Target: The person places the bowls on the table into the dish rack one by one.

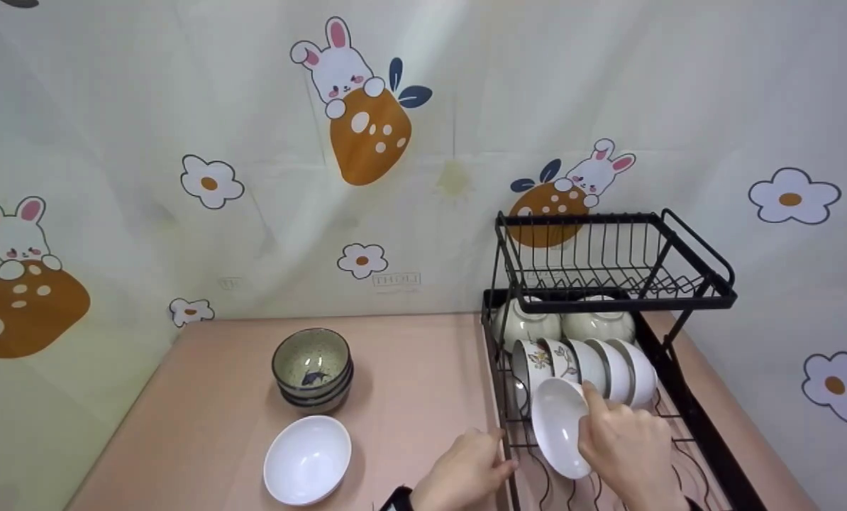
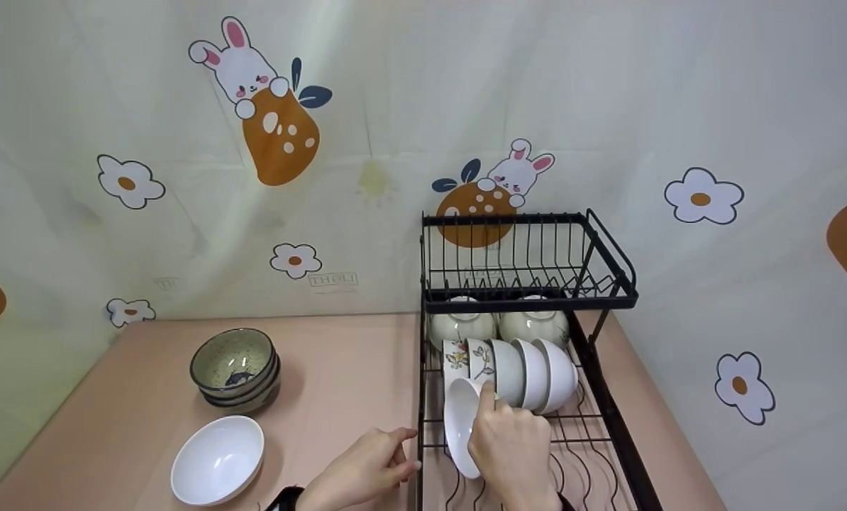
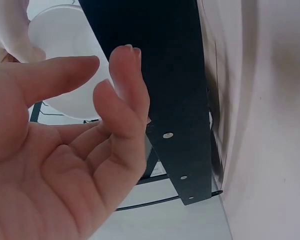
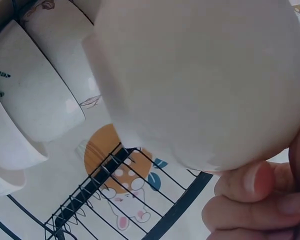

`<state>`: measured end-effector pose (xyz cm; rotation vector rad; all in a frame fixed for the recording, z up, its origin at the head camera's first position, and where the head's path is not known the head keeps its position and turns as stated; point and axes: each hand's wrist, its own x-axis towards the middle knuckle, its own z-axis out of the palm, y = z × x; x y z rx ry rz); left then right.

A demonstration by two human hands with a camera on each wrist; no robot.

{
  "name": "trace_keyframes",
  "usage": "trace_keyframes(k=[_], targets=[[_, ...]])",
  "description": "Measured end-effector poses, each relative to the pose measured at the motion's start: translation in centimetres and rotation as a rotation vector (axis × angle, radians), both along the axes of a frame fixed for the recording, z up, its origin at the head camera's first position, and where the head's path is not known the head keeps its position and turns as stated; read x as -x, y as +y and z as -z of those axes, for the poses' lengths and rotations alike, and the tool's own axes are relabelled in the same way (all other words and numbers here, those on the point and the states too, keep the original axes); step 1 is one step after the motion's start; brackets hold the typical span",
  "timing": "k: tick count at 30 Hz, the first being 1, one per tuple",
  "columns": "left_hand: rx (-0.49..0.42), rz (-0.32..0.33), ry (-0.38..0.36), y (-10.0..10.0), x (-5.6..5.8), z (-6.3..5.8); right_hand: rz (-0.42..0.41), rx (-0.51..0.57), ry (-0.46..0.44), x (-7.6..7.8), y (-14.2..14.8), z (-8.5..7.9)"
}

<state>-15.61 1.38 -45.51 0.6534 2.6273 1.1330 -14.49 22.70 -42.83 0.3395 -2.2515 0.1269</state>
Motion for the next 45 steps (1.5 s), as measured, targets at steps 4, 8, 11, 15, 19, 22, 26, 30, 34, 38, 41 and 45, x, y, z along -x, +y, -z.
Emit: trace_keyframes(k=[4, 8, 11, 15, 19, 22, 26, 30, 34, 38, 41, 45], targets=[[0.058, 0.001, 0.031, 0.1, 0.0, 0.0, 0.019, -0.049, -0.053, -0.2, -0.3, 0.1], [0.086, 0.000, 0.062, 0.1, 0.0, 0.2, 0.031, -0.113, -0.065, -0.4, -0.7, 0.5], [0.081, 0.004, 0.080, 0.1, 0.1, 0.3, 0.043, -0.156, -0.108, -0.4, -1.0, 0.8], [0.075, 0.018, 0.117, 0.1, 0.1, 0.3, 0.045, -0.188, -0.155, -0.6, -1.5, 1.2], [0.080, 0.015, 0.126, 0.1, 0.0, 0.3, 0.046, -0.205, -0.195, -0.6, -1.8, 1.5], [0.086, 0.007, 0.123, 0.2, 0.0, 0.4, 0.051, -0.214, -0.212, -0.6, -1.9, 1.7], [0.094, 0.011, 0.131, 0.1, 0.0, 0.5, 0.044, -0.209, -0.194, -0.5, -1.8, 1.9], [0.119, 0.030, 0.171, 0.1, 0.0, 0.4, 0.034, -0.207, -0.175, -0.4, -1.7, 2.1], [0.120, 0.038, 0.182, 0.0, 0.0, 0.4, 0.033, -0.206, -0.180, -0.3, -1.5, 2.2], [0.106, 0.041, 0.169, 0.0, 0.0, 0.3, 0.026, -0.193, -0.174, -0.3, -1.4, 2.3], [0.109, 0.044, 0.175, 0.0, 0.0, 0.3, 0.021, -0.184, -0.165, -0.3, -1.4, 2.2], [0.108, 0.046, 0.186, -0.1, 0.0, 0.3, 0.032, -0.167, -0.203, -0.4, -1.3, 2.0]])
